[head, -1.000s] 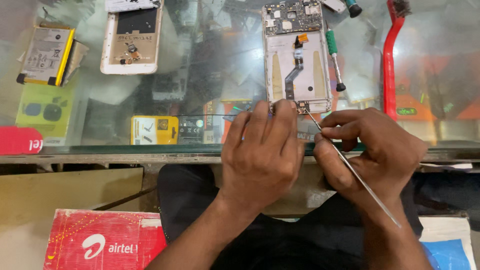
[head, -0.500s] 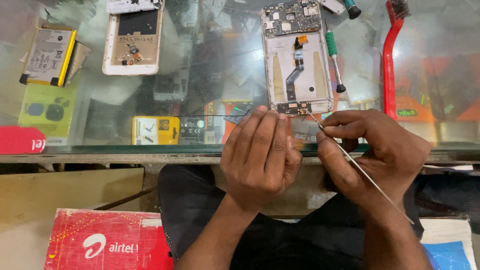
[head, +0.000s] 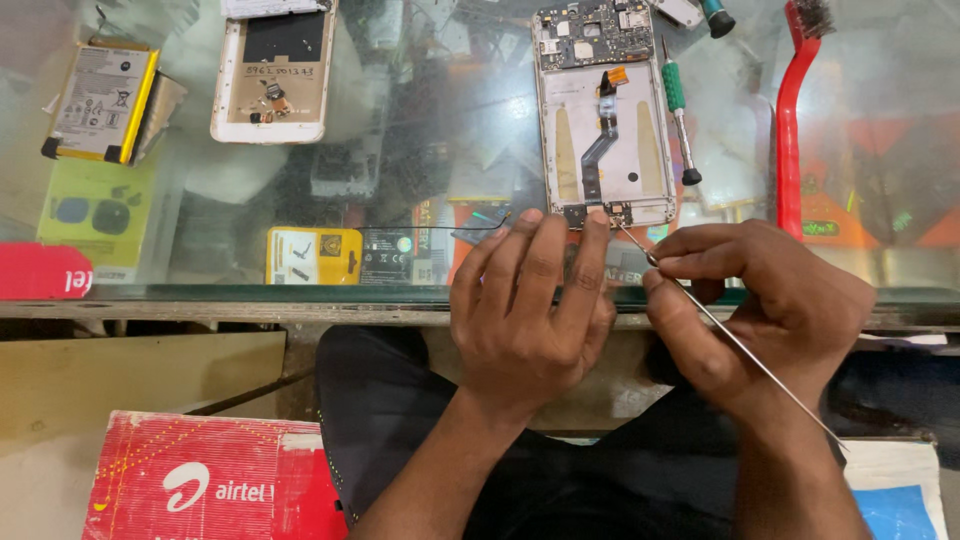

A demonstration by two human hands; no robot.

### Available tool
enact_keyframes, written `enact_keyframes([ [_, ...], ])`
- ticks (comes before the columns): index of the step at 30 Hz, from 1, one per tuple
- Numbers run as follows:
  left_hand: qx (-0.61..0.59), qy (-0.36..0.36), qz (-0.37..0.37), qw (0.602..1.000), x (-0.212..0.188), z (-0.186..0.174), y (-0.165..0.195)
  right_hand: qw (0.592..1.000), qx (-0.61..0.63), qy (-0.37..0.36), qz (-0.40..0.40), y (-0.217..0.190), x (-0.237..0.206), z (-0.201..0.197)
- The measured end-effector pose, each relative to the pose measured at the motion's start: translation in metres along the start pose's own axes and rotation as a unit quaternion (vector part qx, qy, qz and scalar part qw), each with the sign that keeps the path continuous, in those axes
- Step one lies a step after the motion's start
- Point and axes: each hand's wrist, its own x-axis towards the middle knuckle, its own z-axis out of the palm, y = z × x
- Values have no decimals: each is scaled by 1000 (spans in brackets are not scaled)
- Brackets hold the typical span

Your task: The person uses a metal spudger and a screwdriver to pry and unscrew components from a disassembled white smartphone. They remove a small metal bracket and then lift the motherboard from the phone chassis.

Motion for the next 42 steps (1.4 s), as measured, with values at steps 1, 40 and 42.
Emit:
enact_keyframes([
  [1,-1,-6,-7,1000,1,0,1,1000,-3,0,8,1,0,0],
  [40,50,128,81,987,-40,72,-6,987,-147,55,-23,26,-5,-41],
  [42,59,129,89,986,-39,75,-6,985,-168,40,-27,26,0,-36],
])
